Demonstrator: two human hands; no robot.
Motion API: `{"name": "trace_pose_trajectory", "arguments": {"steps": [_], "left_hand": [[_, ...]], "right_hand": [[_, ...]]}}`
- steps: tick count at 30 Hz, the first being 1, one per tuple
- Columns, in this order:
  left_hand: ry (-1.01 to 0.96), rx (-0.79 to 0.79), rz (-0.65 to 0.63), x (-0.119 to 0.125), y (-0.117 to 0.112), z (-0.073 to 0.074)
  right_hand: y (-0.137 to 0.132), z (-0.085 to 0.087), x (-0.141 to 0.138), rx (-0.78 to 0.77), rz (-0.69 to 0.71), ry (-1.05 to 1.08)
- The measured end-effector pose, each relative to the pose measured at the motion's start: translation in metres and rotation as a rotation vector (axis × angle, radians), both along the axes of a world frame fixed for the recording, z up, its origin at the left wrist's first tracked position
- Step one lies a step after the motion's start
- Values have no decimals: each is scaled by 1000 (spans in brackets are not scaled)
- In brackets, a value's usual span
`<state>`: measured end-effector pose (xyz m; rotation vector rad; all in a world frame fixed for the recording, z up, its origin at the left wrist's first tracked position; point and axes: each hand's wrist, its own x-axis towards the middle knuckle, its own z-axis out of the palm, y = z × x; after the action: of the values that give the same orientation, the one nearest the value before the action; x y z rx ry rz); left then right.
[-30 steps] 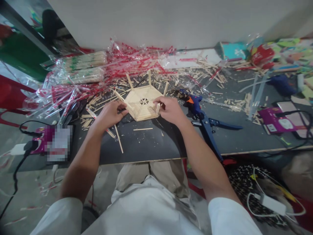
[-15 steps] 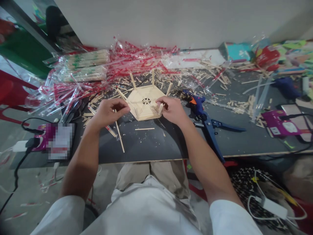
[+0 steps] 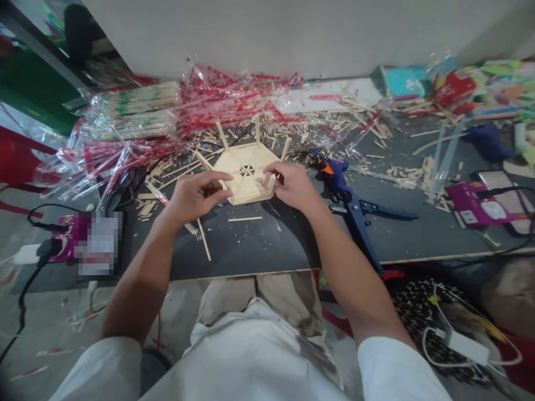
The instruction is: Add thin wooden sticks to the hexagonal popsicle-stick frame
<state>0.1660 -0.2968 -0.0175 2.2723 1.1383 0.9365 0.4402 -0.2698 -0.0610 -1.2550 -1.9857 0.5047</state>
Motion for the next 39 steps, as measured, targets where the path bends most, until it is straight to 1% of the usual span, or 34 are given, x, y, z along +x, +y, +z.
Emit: {"name": "trace_pose_trajectory", "arguments": {"steps": [4,8,10,12,14,16,19,21,26,32,36,39], "left_hand": [[-33,3,10,0,-1,3],[-89,-6,95,-7,-2,13],[-51,-24,94,-11,-2,18],[45,-90,41,-14,-1,19],[183,-154,-2,-15,1,16],[299,-180,-1,-13,3,10],[367,-216,17,-7,6,1],[393,-230,-6,-3,9,-4],[438,-164,-94,-2,15,-10],[371,-110,-104,-15,22,-16],[306,-85,-134,-19,26,-20],[311,-99,-139,-21,28,-20]], "right_hand": [[1,1,3,-55,-20,7],[-2,7,4,-247,-5,104],[-4,10,5,-278,11,147],[-3,11,8,-248,37,168],[-2,12,12,-218,82,156],[-1,12,17,-226,173,116],[-1,14,21,-325,361,74],[-1,15,21,-379,420,72],[-3,13,16,-358,366,81],[-4,17,8,-275,373,37],[-5,21,10,-325,400,63],[-4,20,15,-299,406,92]]}}
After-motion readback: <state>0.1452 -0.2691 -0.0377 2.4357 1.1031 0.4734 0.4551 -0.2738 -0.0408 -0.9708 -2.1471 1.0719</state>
